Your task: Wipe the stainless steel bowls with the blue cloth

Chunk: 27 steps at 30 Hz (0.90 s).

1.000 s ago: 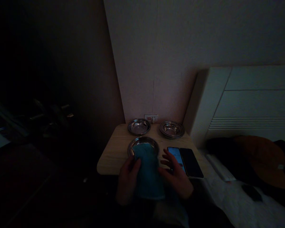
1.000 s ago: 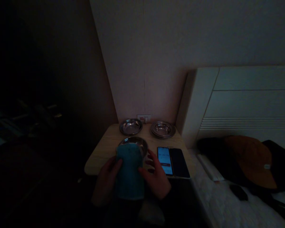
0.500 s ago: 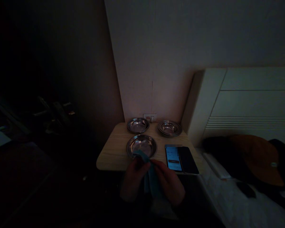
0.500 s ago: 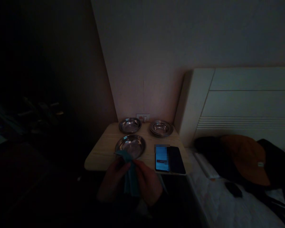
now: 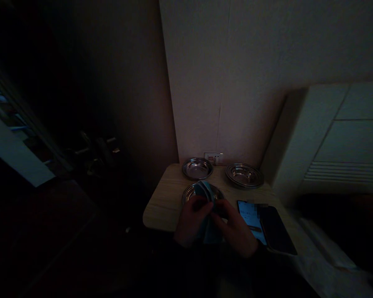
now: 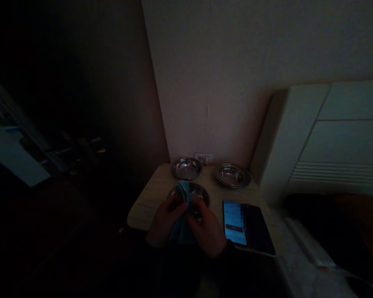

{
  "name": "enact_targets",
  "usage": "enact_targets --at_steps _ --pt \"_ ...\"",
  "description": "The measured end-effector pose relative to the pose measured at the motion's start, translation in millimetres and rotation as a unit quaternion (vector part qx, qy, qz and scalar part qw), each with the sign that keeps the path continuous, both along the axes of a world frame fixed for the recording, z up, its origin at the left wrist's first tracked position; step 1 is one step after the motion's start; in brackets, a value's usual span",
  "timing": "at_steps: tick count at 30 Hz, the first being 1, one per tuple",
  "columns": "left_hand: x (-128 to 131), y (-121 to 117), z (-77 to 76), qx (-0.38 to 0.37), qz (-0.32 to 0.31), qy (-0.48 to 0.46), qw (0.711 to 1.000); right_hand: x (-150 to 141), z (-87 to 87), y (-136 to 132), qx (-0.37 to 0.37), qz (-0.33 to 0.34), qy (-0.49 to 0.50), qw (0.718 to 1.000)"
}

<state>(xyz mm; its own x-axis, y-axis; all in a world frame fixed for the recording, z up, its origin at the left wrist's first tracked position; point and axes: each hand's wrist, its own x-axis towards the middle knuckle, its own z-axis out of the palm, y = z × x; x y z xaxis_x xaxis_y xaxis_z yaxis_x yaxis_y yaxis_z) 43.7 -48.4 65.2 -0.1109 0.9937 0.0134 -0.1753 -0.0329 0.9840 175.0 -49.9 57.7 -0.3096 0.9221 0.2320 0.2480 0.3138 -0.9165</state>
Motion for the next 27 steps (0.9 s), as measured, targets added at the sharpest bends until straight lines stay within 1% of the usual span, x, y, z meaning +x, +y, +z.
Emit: enact_targets --at_steps 4,7,9,11,13,14,16,17,19,21,22,23,24,26,27 --pt "-7 9 1.3 -0.011 -0.007 0.009 1.0 -4 1.6 11 -0.024 0.006 0.029 0.999" --pt "-10 16 5.5 -0.031 0.002 0.018 0.999 -3 1.3 22 -0.054 -0.022 0.089 0.994" --pt "-10 20 8.2 -0.035 0.016 0.011 0.999 0 -0.2 30 -0.105 -0.047 0.16 0.98" --pt "-8 25 9.4 -0.033 0.03 -0.004 0.999 3 -1.4 37 -0.168 -0.066 0.226 0.957" --pt "-6 29 9.1 -0.039 0.032 -0.028 0.998 6 -1.6 44 -0.206 -0.066 0.252 0.943" --pt "-5 31 8.7 -0.044 0.026 -0.039 0.998 7 -1.4 47 -0.208 -0.058 0.248 0.944" --pt "-6 36 8.4 -0.052 0.024 -0.052 0.997 11 -0.5 55 -0.186 -0.043 0.216 0.958" --pt "-9 38 8.6 -0.055 0.032 -0.05 0.997 14 0.0 60 -0.168 -0.049 0.193 0.966" --pt "-16 44 9.4 -0.058 0.071 -0.019 0.996 23 0.9 72 -0.126 -0.092 0.145 0.977" --pt "-26 50 9.5 -0.073 0.125 0.036 0.989 35 2.3 86 -0.074 -0.144 0.084 0.983" --pt "-31 53 8.9 -0.072 0.147 0.061 0.985 41 3.4 93 -0.05 -0.155 0.052 0.985" --pt "-35 56 7.9 -0.064 0.152 0.076 0.983 46 4.9 101 -0.032 -0.157 0.026 0.987" --pt "-38 59 6.6 -0.073 0.145 0.085 0.983 50 6.9 107 -0.021 -0.149 0.006 0.989" --pt "-39 63 3.3 -0.074 0.131 0.079 0.985 54 12.5 117 -0.01 -0.12 -0.03 0.992" --pt "-38 64 1.7 -0.07 0.147 0.083 0.983 54 16.1 121 -0.006 -0.109 -0.046 0.993"
